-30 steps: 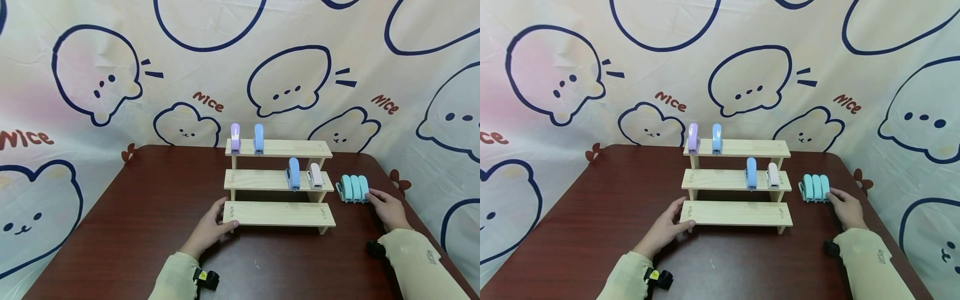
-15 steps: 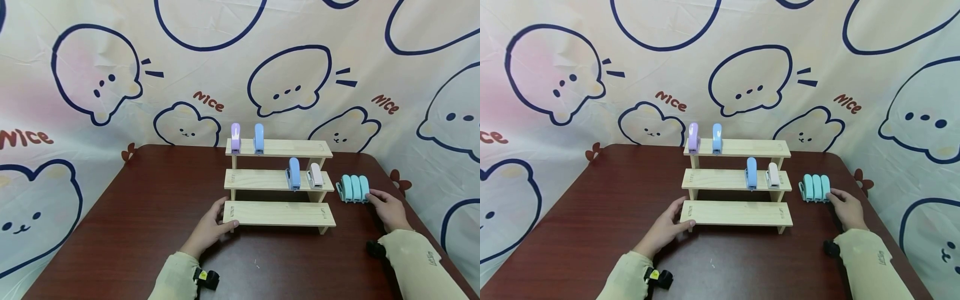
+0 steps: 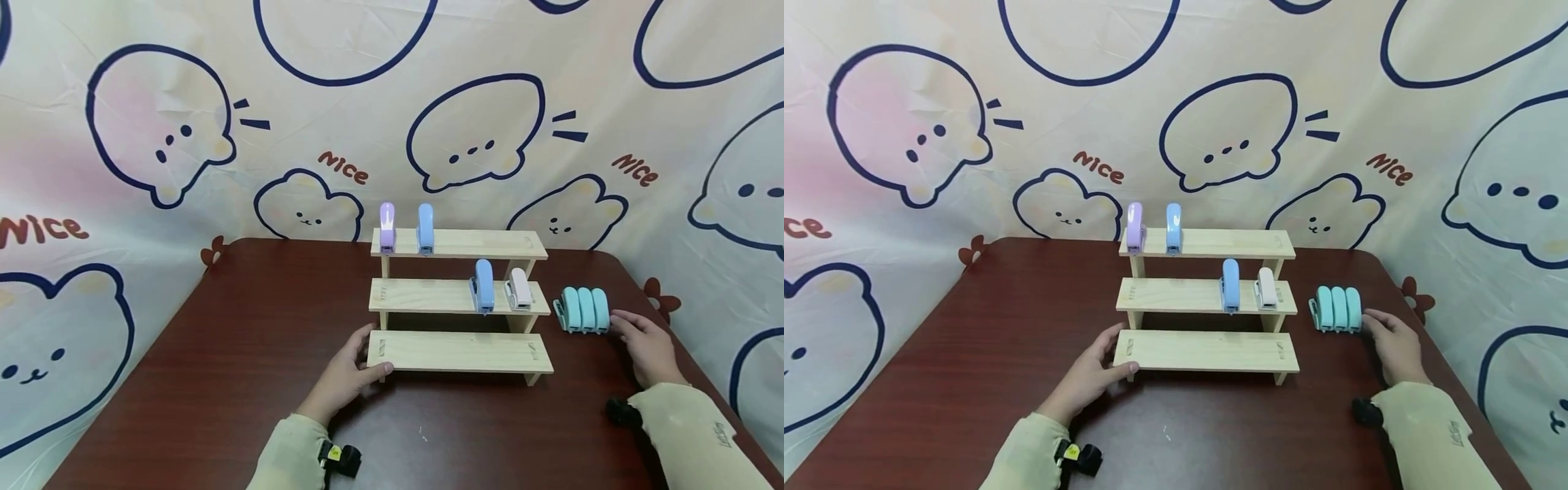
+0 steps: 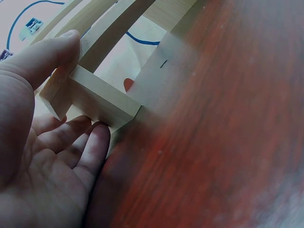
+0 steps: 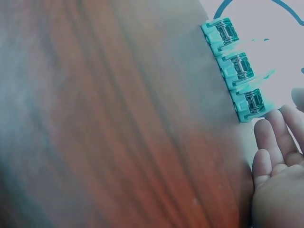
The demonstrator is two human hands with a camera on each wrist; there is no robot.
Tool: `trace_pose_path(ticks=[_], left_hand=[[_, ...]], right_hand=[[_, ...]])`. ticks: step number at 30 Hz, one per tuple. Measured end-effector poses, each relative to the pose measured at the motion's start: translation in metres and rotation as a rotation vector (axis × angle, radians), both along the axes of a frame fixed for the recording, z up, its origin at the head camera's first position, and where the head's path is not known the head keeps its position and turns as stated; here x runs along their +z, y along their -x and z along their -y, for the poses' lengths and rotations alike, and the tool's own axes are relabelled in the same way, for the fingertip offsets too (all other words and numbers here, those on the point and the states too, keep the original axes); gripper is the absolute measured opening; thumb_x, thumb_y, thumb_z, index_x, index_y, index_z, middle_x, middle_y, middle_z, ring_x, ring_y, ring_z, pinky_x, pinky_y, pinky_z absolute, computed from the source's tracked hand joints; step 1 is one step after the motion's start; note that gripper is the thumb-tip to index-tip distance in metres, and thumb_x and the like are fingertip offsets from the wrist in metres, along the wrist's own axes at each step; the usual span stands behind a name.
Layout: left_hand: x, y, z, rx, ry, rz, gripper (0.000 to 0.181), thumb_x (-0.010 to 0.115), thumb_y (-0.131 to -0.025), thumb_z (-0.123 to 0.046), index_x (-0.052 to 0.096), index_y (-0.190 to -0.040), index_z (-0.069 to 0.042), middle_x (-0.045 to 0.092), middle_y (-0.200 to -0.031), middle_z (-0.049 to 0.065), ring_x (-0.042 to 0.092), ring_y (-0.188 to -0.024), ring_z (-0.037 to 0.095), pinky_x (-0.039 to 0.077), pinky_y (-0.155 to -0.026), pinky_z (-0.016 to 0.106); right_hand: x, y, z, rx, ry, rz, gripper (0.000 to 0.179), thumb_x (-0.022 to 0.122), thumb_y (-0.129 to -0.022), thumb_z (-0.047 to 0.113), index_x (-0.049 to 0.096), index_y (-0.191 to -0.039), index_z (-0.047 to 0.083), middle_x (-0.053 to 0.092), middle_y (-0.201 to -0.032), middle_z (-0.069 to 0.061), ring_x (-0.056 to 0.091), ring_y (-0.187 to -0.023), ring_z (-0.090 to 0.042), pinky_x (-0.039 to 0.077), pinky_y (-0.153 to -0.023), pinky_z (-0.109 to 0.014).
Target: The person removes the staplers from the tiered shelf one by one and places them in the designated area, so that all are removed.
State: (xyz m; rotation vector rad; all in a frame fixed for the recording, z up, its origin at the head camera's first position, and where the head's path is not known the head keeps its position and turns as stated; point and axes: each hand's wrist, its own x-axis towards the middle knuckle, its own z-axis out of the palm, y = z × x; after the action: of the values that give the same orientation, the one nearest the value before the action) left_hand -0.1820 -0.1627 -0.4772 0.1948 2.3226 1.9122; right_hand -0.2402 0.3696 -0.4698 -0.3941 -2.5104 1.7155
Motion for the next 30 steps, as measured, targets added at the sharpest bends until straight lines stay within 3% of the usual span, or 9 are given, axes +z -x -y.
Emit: trace_pose_path(ticks=[6, 10, 14, 20, 26, 30], left_hand=[[-0.003, 0.002, -0.002, -0.013, -0.004, 0.004, 0.087, 0.082, -0.086, -0.016, 0.031, -0.156, -0.007, 0.057, -0.133, 0.02, 0.067, -0.089, 0.022, 0.055, -0.068, 0.034], [-0.005, 0.002, -0.003, -0.012, 0.005, -0.008, 0.088, 0.082, -0.085, -0.015, 0.031, -0.156, -0.006, 0.056, -0.134, 0.02, 0.067, -0.09, 0.022, 0.055, -0.07, 0.033], [-0.005, 0.002, -0.003, 0.0, 0.005, -0.02, 0.087, 0.082, -0.085, -0.015, 0.032, -0.156, -0.006, 0.054, -0.139, 0.017, 0.065, -0.099, 0.023, 0.054, -0.077, 0.033], [-0.005, 0.002, -0.002, 0.039, 0.046, -0.024, 0.086, 0.083, -0.084, -0.018, 0.035, -0.155, -0.009, 0.055, -0.141, 0.013, 0.059, -0.112, 0.026, 0.051, -0.084, 0.035], [-0.005, 0.002, -0.002, 0.053, 0.048, -0.034, 0.084, 0.083, -0.084, -0.015, 0.037, -0.154, -0.006, 0.056, -0.14, 0.013, 0.058, -0.114, 0.026, 0.05, -0.086, 0.034], [-0.003, 0.003, -0.004, 0.051, 0.039, -0.047, 0.084, 0.083, -0.084, -0.013, 0.037, -0.153, -0.005, 0.057, -0.139, 0.013, 0.058, -0.115, 0.027, 0.05, -0.087, 0.036]], right_hand=[[-0.001, -0.006, -0.002, -0.04, 0.293, -0.087, 0.04, 0.065, -0.098, 0.035, 0.06, -0.131, 0.012, 0.061, -0.105, 0.017, 0.062, -0.089, 0.003, 0.049, -0.073, -0.012], [0.003, -0.009, -0.001, -0.036, 0.395, -0.121, 0.02, 0.067, -0.098, 0.03, 0.066, -0.116, 0.021, 0.068, -0.1, 0.014, 0.065, -0.089, -0.001, 0.052, -0.073, -0.015], [0.011, -0.009, 0.002, 0.01, 0.441, -0.148, 0.016, 0.065, -0.099, 0.03, 0.065, -0.114, 0.023, 0.07, -0.1, 0.012, 0.066, -0.09, -0.003, 0.053, -0.073, -0.016], [0.027, -0.007, 0.017, 0.036, 0.402, -0.195, 0.023, 0.064, -0.099, 0.031, 0.062, -0.119, 0.018, 0.066, -0.107, 0.008, 0.065, -0.093, -0.003, 0.052, -0.076, -0.013], [0.048, -0.003, 0.037, 0.066, 0.259, -0.191, 0.033, 0.061, -0.101, 0.036, 0.06, -0.126, 0.016, 0.057, -0.116, 0.006, 0.059, -0.101, -0.006, 0.049, -0.079, -0.012], [0.062, 0.0, 0.052, 0.083, 0.17, -0.226, 0.035, 0.06, -0.101, 0.037, 0.061, -0.127, 0.014, 0.059, -0.116, 0.004, 0.057, -0.103, -0.01, 0.047, -0.079, -0.012]])
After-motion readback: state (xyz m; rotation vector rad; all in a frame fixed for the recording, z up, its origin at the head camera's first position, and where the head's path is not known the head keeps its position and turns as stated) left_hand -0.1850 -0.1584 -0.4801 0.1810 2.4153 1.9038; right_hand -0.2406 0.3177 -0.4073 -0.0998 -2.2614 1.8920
